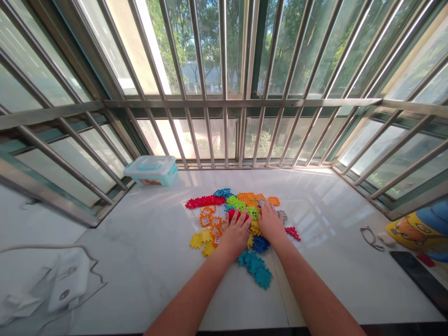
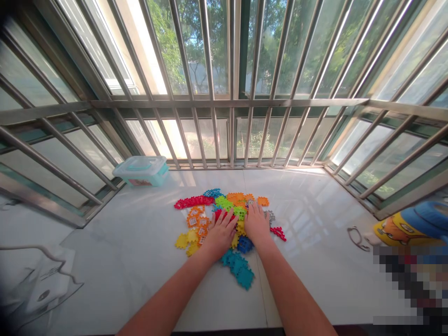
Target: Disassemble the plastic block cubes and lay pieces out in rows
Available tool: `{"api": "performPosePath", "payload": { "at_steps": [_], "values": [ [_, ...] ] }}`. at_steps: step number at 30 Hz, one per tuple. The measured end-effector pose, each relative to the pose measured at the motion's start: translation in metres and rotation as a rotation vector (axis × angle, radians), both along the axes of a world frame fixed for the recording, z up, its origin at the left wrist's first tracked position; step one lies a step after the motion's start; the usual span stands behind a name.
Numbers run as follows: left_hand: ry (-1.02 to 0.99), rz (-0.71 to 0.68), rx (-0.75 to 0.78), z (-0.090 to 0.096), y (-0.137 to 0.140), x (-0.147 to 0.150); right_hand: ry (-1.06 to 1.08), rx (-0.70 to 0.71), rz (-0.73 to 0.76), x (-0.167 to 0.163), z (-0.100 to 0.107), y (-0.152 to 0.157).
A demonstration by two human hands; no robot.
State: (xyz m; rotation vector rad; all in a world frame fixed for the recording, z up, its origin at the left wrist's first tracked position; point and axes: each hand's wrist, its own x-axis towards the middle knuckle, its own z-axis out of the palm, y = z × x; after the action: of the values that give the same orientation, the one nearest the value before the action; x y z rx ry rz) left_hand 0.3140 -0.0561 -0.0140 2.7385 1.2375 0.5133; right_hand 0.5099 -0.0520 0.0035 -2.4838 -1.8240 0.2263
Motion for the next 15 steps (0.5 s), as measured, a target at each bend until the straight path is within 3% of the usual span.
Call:
{"api": "performPosePath", "payload": {
  "at_steps": [2,5,11,15],
  "values": [
    [0.005,-0.052,-0.024,0.004,0.007,0.011,0.004,0.01,-0.049,0.004,-0.002,0.006],
    [0.001,-0.001,-0.066,0.012,0.026,0.018,0.008,0.021,-0.1,0.007,-0.004,0.015],
    [0.089,0.348,-0.164,0.027,0.076,-0.014,0.053,0.043,-0.108,-0.003,-0.006,0.034],
    [0.165,0.529,-0.193,0.03,0.082,-0.051,0.138,0.039,-0.033,-0.027,-0.006,0.042]
  ]
}}
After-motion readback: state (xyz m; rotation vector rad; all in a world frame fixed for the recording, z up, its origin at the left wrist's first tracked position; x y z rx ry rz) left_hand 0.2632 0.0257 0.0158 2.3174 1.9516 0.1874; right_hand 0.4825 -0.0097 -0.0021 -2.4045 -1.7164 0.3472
